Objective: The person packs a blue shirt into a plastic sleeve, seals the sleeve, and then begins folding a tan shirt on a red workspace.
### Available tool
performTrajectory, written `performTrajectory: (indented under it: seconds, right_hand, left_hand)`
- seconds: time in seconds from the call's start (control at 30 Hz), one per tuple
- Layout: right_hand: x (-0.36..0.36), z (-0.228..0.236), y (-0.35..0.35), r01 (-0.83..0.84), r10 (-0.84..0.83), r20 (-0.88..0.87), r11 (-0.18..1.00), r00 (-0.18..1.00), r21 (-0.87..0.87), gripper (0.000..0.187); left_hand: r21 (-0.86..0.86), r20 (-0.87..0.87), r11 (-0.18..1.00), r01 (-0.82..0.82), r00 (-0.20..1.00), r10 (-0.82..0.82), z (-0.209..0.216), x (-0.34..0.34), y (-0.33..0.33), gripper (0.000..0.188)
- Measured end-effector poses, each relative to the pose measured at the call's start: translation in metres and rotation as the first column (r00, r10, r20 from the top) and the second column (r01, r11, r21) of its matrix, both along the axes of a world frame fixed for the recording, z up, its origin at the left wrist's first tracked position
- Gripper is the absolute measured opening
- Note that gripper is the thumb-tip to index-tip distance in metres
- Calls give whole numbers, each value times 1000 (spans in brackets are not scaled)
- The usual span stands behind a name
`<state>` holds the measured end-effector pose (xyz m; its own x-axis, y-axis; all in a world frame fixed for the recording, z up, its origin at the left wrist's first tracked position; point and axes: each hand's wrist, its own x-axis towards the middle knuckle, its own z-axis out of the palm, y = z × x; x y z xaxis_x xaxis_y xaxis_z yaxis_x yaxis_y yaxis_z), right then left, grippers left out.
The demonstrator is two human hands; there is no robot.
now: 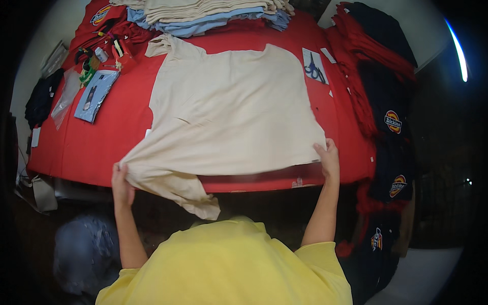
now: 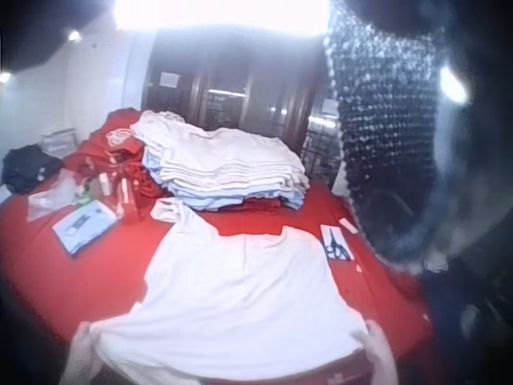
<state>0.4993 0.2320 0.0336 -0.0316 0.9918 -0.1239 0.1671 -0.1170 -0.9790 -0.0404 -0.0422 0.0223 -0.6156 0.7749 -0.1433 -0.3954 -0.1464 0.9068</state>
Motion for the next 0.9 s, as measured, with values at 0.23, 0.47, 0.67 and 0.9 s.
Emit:
performTrajectory:
  seconds: [0.23,0.47,0.67,0.9]
  right_hand:
    - [44,-38,-61,101,-91,244,995,965,-28,37]
    - [-7,-5,-94,177,-251,890,964,381,196,36]
    - [-59,-60,-57,-276,-252,735,812,630,515,46]
    - [-69,-36,-39,-117,-134,867,970,481,215,32]
  left_hand:
    - [-197,-190,934,296,924,-333,22,-16,-18,76]
    - [-527,-245,784,330,824,-511,1,-39,-19,49]
    - [-137,104,954,266,962,-253,-23,-33,49,47]
    - [-389,-788,825,-411,612,-67,-11,-59,50,44]
